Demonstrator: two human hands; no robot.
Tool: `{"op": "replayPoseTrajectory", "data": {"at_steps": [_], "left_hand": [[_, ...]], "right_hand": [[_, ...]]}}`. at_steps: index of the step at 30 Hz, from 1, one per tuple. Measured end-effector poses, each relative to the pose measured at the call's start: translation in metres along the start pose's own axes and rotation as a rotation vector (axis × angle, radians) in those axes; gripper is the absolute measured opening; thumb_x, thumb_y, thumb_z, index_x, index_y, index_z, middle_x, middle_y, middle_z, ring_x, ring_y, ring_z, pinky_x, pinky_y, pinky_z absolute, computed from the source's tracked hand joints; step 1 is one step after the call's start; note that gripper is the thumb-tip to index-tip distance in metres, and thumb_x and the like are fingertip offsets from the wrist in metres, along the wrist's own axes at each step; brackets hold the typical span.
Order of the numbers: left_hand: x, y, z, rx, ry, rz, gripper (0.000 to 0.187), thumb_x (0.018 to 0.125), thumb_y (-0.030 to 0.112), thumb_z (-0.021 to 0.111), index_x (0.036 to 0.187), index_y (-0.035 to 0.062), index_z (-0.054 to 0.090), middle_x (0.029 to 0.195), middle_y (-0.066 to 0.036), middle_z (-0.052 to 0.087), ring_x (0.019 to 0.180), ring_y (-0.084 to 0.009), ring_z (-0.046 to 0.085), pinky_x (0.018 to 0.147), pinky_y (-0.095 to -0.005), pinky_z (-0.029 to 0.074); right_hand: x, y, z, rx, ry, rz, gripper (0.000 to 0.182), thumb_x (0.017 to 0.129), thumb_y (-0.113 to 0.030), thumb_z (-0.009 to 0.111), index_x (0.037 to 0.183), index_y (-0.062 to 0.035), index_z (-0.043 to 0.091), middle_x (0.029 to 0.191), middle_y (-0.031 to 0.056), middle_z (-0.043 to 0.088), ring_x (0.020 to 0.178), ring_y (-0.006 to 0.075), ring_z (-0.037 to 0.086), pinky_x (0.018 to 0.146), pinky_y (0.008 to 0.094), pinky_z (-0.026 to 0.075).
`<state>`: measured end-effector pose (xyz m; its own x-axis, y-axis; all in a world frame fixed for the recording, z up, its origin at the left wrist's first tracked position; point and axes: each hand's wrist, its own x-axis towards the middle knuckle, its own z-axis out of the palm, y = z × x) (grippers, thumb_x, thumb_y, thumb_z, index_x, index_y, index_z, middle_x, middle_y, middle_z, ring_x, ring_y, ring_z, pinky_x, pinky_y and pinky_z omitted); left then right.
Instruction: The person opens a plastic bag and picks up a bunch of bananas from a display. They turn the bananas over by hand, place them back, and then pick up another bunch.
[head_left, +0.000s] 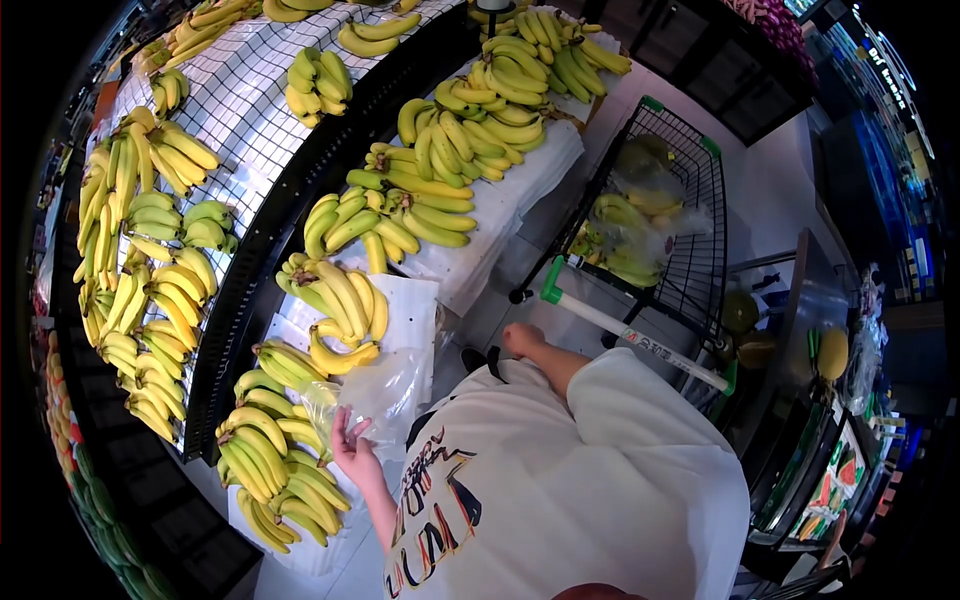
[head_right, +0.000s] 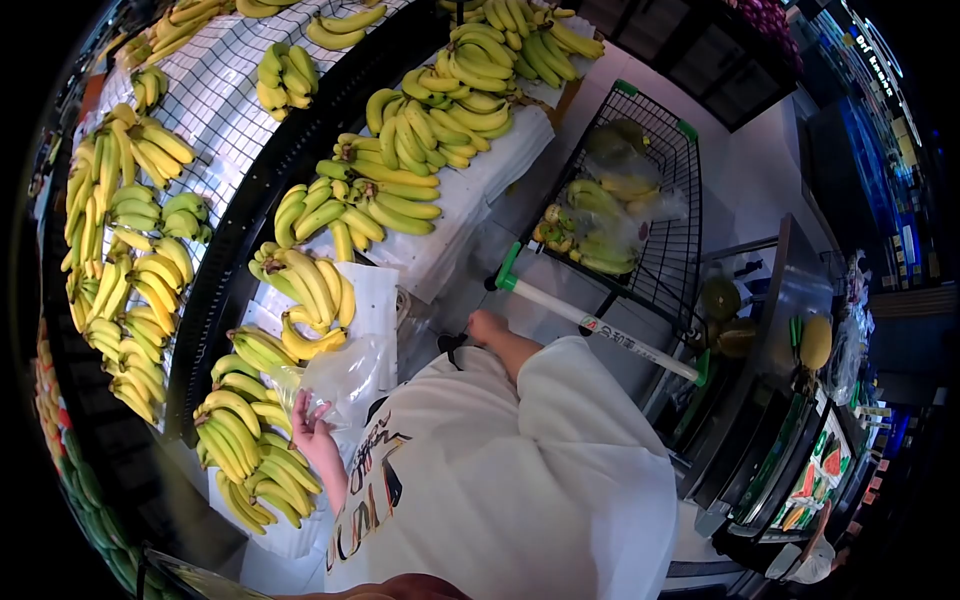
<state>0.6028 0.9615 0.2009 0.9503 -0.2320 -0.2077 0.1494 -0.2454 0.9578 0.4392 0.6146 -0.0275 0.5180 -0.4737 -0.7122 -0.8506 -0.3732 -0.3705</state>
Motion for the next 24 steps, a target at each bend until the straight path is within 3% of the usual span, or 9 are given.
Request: {"op": "replayPoseTrajectory", "data": {"at_steps": [4, 7, 10, 12, 13, 15, 17, 21, 24], "left_hand": [[0.001, 0.006, 0.001, 0.007, -0.018, -0.002, 0.071, 0.075, -0.017, 0.036, 0.143, 0.0013, 0.047, 0.14, -0.016, 0.057, 0.098, -0.0179, 0.068, 0.061, -0.0206, 0.049], [0.005, 0.003, 0.0, 0.026, -0.03, 0.002, 0.071, 0.075, -0.017, 0.036, 0.143, 0.0013, 0.047, 0.14, -0.016, 0.057, 0.098, -0.0178, 0.068, 0.062, -0.0209, 0.05], [0.004, 0.01, 0.001, 0.041, -0.029, -0.045, 0.072, 0.075, -0.017, 0.036, 0.143, 0.0021, 0.047, 0.14, -0.016, 0.057, 0.099, -0.0178, 0.068, 0.063, -0.0211, 0.05], [0.002, 0.011, 0.001, 0.031, -0.022, -0.053, 0.07, 0.075, -0.017, 0.037, 0.141, 0.003, 0.05, 0.14, -0.015, 0.057, 0.1, -0.0172, 0.068, 0.063, -0.0203, 0.049], [0.001, 0.011, 0.001, -0.01, -0.023, -0.044, 0.07, 0.074, -0.018, 0.037, 0.14, 0.0024, 0.051, 0.139, -0.014, 0.058, 0.1, -0.0167, 0.068, 0.062, -0.0203, 0.049], [0.0, 0.011, 0.001, -0.029, -0.011, -0.072, 0.072, 0.072, -0.019, 0.037, 0.14, 0.0017, 0.051, 0.139, -0.014, 0.058, 0.1, -0.0157, 0.067, 0.062, -0.0208, 0.049], [-0.002, 0.007, 0.001, -0.055, 0.008, -0.063, 0.073, 0.072, -0.019, 0.037, 0.14, 0.0015, 0.051, 0.139, -0.014, 0.058, 0.1, -0.0158, 0.067, 0.062, -0.0209, 0.048], [-0.009, 0.0, -0.003, -0.06, 0.046, -0.054, 0.074, 0.071, -0.019, 0.036, 0.141, 0.0013, 0.05, 0.138, -0.014, 0.058, 0.1, -0.016, 0.068, 0.061, -0.0202, 0.049], [-0.017, -0.003, -0.006, -0.076, 0.082, -0.065, 0.074, 0.071, -0.019, 0.036, 0.14, 0.0015, 0.051, 0.138, -0.014, 0.058, 0.099, -0.0156, 0.069, 0.061, -0.02, 0.049]], "right_hand": [[0.02, 0.019, 0.024, 0.013, 0.194, -0.028, 0.031, 0.089, -0.027, 0.053, 0.114, -0.0218, 0.071, 0.11, 0.007, 0.073, 0.104, 0.0325, 0.068, 0.087, 0.0454, 0.054], [0.026, 0.027, 0.03, -0.046, 0.171, -0.076, 0.031, 0.087, -0.028, 0.055, 0.112, -0.0195, 0.073, 0.108, 0.0128, 0.073, 0.104, 0.0337, 0.067, 0.089, 0.0455, 0.054], [0.026, 0.009, 0.019, 0.093, 0.17, -0.008, 0.031, 0.09, -0.036, 0.054, 0.098, -0.0162, 0.076, 0.1, 0.0113, 0.074, 0.097, 0.0314, 0.07, 0.085, 0.0452, 0.054], [0.021, -0.019, 0.006, 0.243, 0.128, 0.101, 0.043, 0.093, -0.042, 0.05, 0.078, -0.0106, 0.076, 0.081, 0.009, 0.074, 0.083, 0.028, 0.071, 0.079, 0.0432, 0.054], [0.035, -0.018, 0.012, 0.339, 0.146, -0.014, 0.055, 0.097, -0.041, 0.047, 0.063, -0.0054, 0.07, 0.064, 0.0079, 0.069, 0.071, 0.0241, 0.069, 0.074, 0.0407, 0.053], [0.03, -0.037, 0.003, 0.713, 0.283, -0.126, 0.058, 0.099, -0.036, 0.043, 0.057, -0.0018, 0.066, 0.059, 0.0104, 0.066, 0.066, 0.0233, 0.068, 0.072, 0.0381, 0.052], [-0.003, -0.081, -0.024, 0.66, 0.56, -0.202, 0.06, 0.099, -0.035, 0.041, 0.054, -0.0007, 0.061, 0.058, 0.0103, 0.064, 0.063, 0.0232, 0.064, 0.071, 0.0357, 0.05], [-0.031, -0.158, -0.06, 0.634, 0.786, -0.62, 0.014, 0.091, -0.012, 0.06, 0.099, -0.0007, 0.063, 0.092, 0.0129, 0.065, 0.089, 0.0302, 0.063, 0.081, 0.0415, 0.048], [-0.037, -0.215, -0.086, 0.298, 0.735, -0.943, 0.035, 0.083, -0.005, 0.068, 0.115, -0.0021, 0.056, 0.104, 0.0147, 0.061, 0.101, 0.034, 0.059, 0.088, 0.0436, 0.047]]}}
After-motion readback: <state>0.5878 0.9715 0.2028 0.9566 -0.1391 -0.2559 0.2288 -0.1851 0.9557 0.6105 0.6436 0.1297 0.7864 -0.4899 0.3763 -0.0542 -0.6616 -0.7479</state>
